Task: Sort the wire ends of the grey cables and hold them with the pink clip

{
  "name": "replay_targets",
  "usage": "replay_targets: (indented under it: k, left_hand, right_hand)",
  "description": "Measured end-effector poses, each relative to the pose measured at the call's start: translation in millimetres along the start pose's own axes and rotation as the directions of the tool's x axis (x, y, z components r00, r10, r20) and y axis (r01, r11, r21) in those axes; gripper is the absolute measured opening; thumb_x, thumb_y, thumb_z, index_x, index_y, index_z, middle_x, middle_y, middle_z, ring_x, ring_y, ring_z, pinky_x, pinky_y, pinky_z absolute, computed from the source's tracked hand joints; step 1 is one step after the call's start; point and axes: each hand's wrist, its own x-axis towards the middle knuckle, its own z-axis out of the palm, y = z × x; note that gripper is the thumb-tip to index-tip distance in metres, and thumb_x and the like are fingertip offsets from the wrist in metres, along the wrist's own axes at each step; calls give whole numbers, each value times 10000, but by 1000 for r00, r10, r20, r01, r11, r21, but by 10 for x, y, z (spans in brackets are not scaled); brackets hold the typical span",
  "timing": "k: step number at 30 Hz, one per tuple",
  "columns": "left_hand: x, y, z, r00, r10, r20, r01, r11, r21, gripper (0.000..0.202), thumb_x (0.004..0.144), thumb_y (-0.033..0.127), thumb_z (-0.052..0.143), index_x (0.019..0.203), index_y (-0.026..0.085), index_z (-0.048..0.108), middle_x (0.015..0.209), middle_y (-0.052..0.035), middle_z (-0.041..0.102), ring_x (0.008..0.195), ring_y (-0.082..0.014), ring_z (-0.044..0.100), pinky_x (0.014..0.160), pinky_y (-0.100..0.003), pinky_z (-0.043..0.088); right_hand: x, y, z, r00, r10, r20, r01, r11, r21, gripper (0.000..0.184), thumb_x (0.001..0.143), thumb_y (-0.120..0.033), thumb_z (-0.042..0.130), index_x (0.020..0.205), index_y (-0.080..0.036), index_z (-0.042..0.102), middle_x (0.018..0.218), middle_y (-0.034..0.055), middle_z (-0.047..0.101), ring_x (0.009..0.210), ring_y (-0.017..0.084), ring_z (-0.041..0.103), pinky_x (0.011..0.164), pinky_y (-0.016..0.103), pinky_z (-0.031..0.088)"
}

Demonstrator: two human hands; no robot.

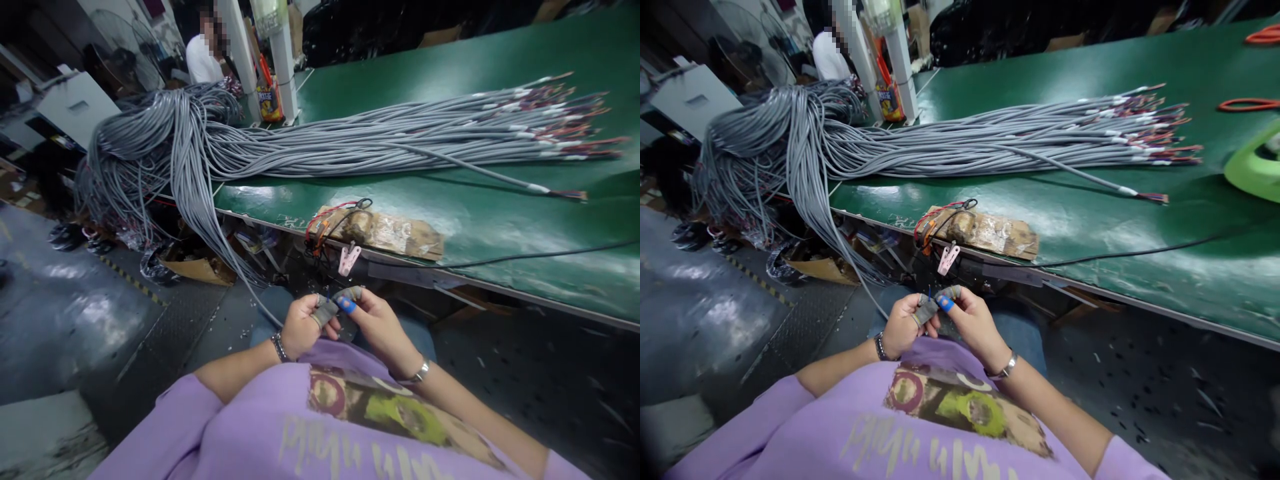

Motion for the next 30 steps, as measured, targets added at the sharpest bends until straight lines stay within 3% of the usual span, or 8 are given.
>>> replay_targets:
  k: [9,18,24,30]
  left_hand:
    - [-9,3,-10,998,-56,33,54,998,41,405,597,501,789,633,176,550,496,6,594,379,-107,536,395,-201,353]
    - [-2,-60,-26,1000,-12,8,12,1000,13,519,645,665,699,608,171,546,530,-23,617,385,-101,537,374,-198,275]
    - [-5,-24,-1,996,-72,55,72,997,9,518,548,610,794,601,175,516,498,6,593,360,-93,515,375,-199,325]
    - [-16,50,7,997,-62,-43,60,996,-62,530,518,625,787,591,180,509,469,11,590,339,-88,501,354,-190,318]
  right_hand:
    - [5,-95,-2,988,39,149,-27,996,-82,404,668,-592,729,734,-214,605,591,-14,604,543,145,515,543,289,429]
    - [-37,-26,76,998,66,-22,-65,997,47,430,646,-595,737,672,-210,548,575,-33,547,536,122,446,520,267,371]
    - [-43,-3,73,996,87,-25,-86,994,63,426,630,-588,755,693,-206,577,585,-28,558,530,122,443,516,267,369]
    - [-19,12,6,995,58,-75,-53,996,70,403,668,-593,718,717,-212,594,641,-9,592,576,134,468,542,265,383]
